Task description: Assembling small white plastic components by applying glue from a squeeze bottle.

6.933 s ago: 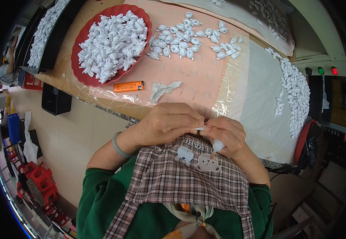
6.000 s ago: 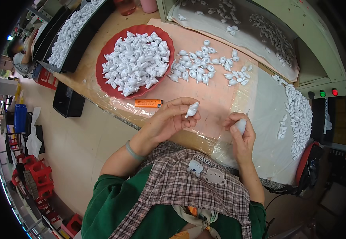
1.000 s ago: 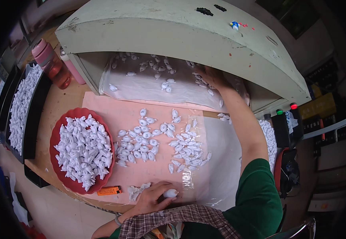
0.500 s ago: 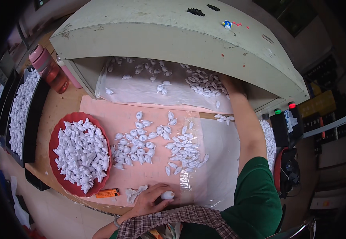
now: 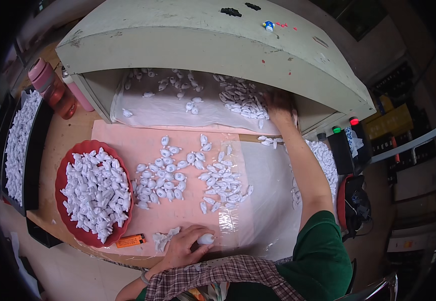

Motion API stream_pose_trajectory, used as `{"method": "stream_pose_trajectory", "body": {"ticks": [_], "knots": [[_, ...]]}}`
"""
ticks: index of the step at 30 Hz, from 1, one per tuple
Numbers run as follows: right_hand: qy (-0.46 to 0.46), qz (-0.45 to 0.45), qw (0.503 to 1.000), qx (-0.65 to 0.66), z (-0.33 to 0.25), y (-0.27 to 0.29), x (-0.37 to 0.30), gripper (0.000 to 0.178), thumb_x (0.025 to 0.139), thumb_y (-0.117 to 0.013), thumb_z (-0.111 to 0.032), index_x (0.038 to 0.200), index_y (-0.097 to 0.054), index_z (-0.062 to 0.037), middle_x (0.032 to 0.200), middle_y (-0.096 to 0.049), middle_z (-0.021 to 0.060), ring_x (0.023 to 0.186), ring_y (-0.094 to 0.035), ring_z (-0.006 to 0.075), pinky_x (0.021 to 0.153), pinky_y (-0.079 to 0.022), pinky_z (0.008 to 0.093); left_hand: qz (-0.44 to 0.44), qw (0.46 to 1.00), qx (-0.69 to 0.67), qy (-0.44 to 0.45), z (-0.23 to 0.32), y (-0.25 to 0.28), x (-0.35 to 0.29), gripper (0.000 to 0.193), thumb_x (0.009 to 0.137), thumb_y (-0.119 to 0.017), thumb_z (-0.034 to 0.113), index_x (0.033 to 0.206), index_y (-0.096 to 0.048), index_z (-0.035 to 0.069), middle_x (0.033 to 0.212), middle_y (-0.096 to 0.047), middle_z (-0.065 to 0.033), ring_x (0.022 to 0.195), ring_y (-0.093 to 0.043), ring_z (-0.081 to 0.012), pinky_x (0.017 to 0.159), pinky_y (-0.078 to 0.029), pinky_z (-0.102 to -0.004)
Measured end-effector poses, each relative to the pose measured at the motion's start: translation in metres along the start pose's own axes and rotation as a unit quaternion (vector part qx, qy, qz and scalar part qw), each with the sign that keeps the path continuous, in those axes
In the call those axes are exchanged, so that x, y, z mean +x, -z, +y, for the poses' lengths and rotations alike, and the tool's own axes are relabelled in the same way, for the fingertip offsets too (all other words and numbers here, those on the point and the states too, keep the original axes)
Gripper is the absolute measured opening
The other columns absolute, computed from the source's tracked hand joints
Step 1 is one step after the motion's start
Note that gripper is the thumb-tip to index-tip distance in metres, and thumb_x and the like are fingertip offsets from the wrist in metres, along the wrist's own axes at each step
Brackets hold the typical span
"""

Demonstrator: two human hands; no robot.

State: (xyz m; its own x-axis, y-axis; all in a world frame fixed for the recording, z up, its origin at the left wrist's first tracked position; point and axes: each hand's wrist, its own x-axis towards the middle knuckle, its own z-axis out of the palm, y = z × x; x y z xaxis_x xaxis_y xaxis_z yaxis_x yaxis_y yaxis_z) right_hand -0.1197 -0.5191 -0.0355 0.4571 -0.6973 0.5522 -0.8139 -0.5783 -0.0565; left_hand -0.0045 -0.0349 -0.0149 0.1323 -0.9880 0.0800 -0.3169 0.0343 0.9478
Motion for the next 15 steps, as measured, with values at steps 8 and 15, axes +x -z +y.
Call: {"method": "stream_pose_trajectory", "body": {"ticks": [8,15], "knots": [[0.086,-0.048,0.972,0.215,-0.030,0.027,-0.008,0.037,0.095,-0.049,-0.024,0.128,-0.051,-0.0061,0.128,-0.052,0.0176,0.116,-0.051,0.0354,0.098,-0.041,0.0402,0.003,0.998,-0.030,0.054,0.002,0.000,-0.003,0.033,0.074,-0.075,0.007,0.105,-0.065,0.006,0.103,-0.065,-0.0117,0.095,-0.064,-0.0263,0.082,-0.051,-0.0328],[0.057,-0.146,0.987,0.042,-0.025,0.054,-0.063,0.089,0.081,-0.062,-0.057,0.142,-0.031,0.0012,0.140,-0.038,0.0274,0.131,-0.035,0.0409,0.110,-0.025,0.0408,0.000,0.999,-0.006,0.044,-0.002,0.000,-0.005,0.034,0.075,-0.075,0.010,0.107,-0.065,0.008,0.105,-0.065,-0.0103,0.095,-0.064,-0.0255,0.082,-0.051,-0.0323]]}}
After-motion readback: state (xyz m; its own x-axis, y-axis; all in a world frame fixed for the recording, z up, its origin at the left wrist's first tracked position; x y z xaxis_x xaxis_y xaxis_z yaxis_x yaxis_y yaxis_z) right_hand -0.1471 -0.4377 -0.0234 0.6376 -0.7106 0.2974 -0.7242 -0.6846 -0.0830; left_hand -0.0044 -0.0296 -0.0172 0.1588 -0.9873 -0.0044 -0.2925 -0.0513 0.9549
